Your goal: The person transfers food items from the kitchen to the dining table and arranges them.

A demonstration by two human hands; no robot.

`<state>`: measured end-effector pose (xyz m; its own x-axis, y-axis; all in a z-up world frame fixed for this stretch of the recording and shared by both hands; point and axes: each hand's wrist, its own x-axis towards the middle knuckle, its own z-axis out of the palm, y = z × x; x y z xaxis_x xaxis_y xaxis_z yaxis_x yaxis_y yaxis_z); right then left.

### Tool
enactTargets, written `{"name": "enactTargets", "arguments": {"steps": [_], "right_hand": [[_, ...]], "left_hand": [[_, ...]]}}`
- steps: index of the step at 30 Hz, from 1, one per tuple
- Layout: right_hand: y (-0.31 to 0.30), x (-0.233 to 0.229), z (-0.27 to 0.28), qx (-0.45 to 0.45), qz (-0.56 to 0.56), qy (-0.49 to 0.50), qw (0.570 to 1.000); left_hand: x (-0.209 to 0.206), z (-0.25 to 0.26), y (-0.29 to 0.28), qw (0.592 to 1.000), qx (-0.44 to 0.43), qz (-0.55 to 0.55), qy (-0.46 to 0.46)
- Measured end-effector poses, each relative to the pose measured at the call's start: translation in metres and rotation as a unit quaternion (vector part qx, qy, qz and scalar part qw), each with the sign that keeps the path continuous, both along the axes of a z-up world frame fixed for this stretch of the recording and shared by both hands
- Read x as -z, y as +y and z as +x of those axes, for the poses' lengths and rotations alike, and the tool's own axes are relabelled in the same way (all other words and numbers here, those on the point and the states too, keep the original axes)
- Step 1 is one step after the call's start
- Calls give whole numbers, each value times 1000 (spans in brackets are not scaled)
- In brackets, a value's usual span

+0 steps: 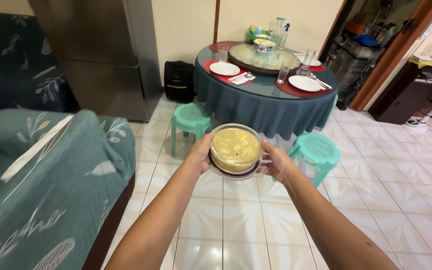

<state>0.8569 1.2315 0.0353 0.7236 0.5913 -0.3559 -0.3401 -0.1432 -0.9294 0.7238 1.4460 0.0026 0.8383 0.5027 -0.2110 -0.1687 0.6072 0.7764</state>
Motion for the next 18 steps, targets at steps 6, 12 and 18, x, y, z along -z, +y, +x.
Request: {"name": "enactTargets", "arguments": {"steps": [6, 12, 18], "right_hand": [[80, -15, 95, 26, -11, 10, 1000], [157, -29, 192, 40, 1, -8, 999], [221, -24, 301, 73, 12, -1, 997]], "left_hand": [[6, 116, 91, 1000, 19, -6, -7], [-21, 224, 169, 999, 30, 24, 34], [-25, 341, 236, 998, 54, 25, 32]]}}
